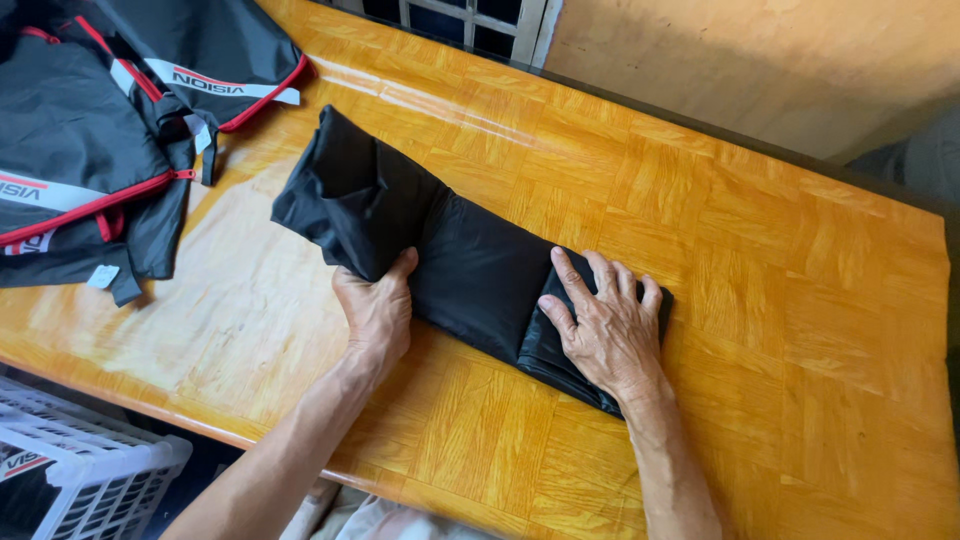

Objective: The person folds a black plastic bag by flattening it on a table, folding it into a long strip, and then rolling or folding it into a compact rectangular shape.

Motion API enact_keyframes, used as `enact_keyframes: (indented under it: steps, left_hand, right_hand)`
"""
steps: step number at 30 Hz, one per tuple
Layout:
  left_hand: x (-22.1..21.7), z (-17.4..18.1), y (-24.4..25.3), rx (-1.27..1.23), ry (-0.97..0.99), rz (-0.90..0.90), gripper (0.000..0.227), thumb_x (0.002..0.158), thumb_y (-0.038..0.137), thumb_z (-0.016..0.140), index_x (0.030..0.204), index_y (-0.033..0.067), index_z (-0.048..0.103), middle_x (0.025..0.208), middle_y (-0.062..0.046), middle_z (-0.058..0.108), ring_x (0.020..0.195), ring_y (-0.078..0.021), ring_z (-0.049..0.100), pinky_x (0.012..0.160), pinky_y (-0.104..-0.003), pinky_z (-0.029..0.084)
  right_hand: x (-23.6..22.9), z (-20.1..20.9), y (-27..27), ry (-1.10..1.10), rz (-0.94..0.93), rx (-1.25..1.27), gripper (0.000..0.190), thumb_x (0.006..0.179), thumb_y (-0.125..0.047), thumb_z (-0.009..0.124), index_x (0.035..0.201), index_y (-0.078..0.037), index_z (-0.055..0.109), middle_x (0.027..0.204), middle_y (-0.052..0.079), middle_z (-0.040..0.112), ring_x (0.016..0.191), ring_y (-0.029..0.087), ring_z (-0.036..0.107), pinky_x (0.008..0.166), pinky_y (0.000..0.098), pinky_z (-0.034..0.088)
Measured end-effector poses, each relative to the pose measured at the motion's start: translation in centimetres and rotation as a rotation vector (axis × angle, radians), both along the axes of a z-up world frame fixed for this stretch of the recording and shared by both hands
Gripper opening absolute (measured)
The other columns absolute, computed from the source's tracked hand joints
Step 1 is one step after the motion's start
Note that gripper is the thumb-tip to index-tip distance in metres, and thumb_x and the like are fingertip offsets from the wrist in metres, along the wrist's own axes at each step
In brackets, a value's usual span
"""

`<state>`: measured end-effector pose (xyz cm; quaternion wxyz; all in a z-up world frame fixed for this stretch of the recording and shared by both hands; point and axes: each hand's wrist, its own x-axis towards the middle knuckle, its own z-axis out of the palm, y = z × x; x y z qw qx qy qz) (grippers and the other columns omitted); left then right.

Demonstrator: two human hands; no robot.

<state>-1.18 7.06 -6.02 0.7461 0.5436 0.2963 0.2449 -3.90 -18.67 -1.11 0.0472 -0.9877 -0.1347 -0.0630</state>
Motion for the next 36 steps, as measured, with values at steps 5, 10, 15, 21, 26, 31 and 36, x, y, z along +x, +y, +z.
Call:
enact_keyframes:
  steps: [5, 10, 15, 21, 26, 31, 36]
  left_hand:
    - [-0.4, -3.0, 2.3, 0.442, -0.112, -0.261, 0.012, 0.087, 0.003, 0.077, 0.09, 0.014, 0.083, 0.083, -0.008, 0.078, 0.084, -0.0145, 0.071, 0.071, -0.032, 0.057]
    - [0.6, -8.6, 5.3, 0.879, -0.24, -0.463, 0.026, 0.072, -0.004, 0.066, 0.071, 0.0202, 0.077, 0.067, 0.0, 0.071, 0.072, -0.0228, 0.072, 0.068, -0.034, 0.056]
    - [-0.7, -1.2, 4.0, 1.228, -0.488, -0.619, 0.031, 0.07, -0.002, 0.069, 0.099, 0.0077, 0.074, 0.112, -0.012, 0.071, 0.115, -0.0359, 0.064, 0.098, -0.046, 0.049]
    - [-1.4, 1.9, 4.0, 1.681, -0.394, -0.898, 0.05, 0.08, -0.002, 0.059, 0.129, 0.0034, 0.064, 0.166, -0.013, 0.038, 0.153, -0.0324, 0.033, 0.12, -0.056, 0.027]
    - [0.3, 2.2, 4.8, 1.822, -0.556, -1.011, 0.059, 0.076, 0.0, 0.06, 0.135, 0.0007, 0.056, 0.169, -0.015, 0.03, 0.156, -0.0333, 0.027, 0.122, -0.055, 0.024]
    - [1.3, 4.6, 5.3, 1.806, -0.469, -1.302, 0.084, 0.06, 0.018, 0.075, 0.14, -0.0017, 0.056, 0.158, -0.016, 0.046, 0.156, -0.0339, 0.027, 0.125, -0.056, 0.016]
    - [2.7, 8.9, 4.8, 1.295, -0.392, -1.458, 0.084, 0.08, 0.065, 0.052, 0.138, 0.0044, 0.06, 0.14, -0.017, 0.063, 0.145, -0.0362, 0.044, 0.125, -0.057, 0.012]
  right_hand:
    - [-0.1, -0.1, -0.1, 0.025, -0.007, 0.027, 0.06, 0.101, -0.06, 0.042, 0.156, -0.035, 0.044, 0.145, 0.011, 0.048, 0.137, 0.034, 0.044, 0.111, 0.0663, 0.024]
    - [0.0, -0.1, -0.1, 0.047, -0.005, 0.057, 0.06, 0.102, -0.06, 0.043, 0.157, -0.035, 0.042, 0.147, 0.011, 0.047, 0.138, 0.034, 0.042, 0.111, 0.0662, 0.022]
    - [-0.1, 0.2, 0.0, 0.048, -0.01, 0.032, 0.06, 0.101, -0.062, 0.042, 0.155, -0.035, 0.043, 0.146, 0.01, 0.047, 0.138, 0.032, 0.043, 0.112, 0.0648, 0.023]
    - [0.0, -0.2, -0.1, 0.035, -0.013, 0.025, 0.059, 0.102, -0.062, 0.041, 0.153, -0.034, 0.046, 0.146, 0.009, 0.047, 0.138, 0.031, 0.043, 0.112, 0.0633, 0.023]
    - [0.1, -0.4, -0.2, 0.027, -0.016, 0.004, 0.057, 0.101, -0.063, 0.041, 0.147, -0.032, 0.052, 0.147, 0.009, 0.047, 0.138, 0.031, 0.042, 0.112, 0.0633, 0.024]
    - [0.0, -0.4, -0.1, 0.043, -0.004, 0.018, 0.054, 0.102, -0.057, 0.044, 0.147, -0.029, 0.05, 0.149, 0.009, 0.044, 0.138, 0.032, 0.04, 0.112, 0.0647, 0.023]
    - [0.1, -0.5, 0.0, 0.042, -0.013, 0.005, 0.053, 0.101, -0.056, 0.045, 0.148, -0.03, 0.048, 0.149, 0.008, 0.043, 0.138, 0.032, 0.04, 0.112, 0.0647, 0.023]
